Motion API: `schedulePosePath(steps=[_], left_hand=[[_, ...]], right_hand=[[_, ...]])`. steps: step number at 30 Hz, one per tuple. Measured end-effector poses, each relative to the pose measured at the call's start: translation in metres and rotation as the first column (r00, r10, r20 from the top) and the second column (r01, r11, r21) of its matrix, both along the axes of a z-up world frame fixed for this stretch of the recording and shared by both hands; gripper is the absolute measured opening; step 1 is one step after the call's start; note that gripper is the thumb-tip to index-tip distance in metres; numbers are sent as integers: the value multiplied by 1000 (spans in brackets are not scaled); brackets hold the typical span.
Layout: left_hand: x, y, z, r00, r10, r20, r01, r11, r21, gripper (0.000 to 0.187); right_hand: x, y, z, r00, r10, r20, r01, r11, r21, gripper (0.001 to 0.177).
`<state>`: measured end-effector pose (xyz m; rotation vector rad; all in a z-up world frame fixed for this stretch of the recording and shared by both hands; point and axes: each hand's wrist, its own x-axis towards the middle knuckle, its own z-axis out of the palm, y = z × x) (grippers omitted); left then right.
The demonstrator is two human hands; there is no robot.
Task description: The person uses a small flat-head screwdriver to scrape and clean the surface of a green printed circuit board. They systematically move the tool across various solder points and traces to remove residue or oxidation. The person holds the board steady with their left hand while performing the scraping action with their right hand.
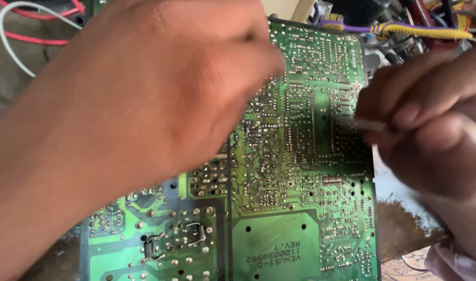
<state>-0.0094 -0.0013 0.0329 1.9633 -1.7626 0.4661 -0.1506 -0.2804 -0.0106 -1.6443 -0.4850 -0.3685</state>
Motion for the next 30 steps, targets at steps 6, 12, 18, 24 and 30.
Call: schedulePosePath(steps=[6,12,18,24,30], left_hand=[[-17,-2,19,972,-50,-232,80,990,119,18],[-31,-11,28,893,-193,-407,163,981,-108,44],[-46,-30,39,655,-51,-754,-34,995,-96,24],[-54,-36,32,335,-250,-908,-67,956,-287,20],[-63,-34,42,680,-145,-719,61,988,-141,25]], right_hand=[[13,-10,4,1000,-22,11,21,999,43,30],[-4,2,22,997,-50,-63,28,948,-317,38],[-5,-3,27,987,-4,-160,-22,986,-163,39],[5,-10,25,980,-29,-196,11,996,-88,20],[5,-6,33,972,114,-207,-130,989,-64,33]])
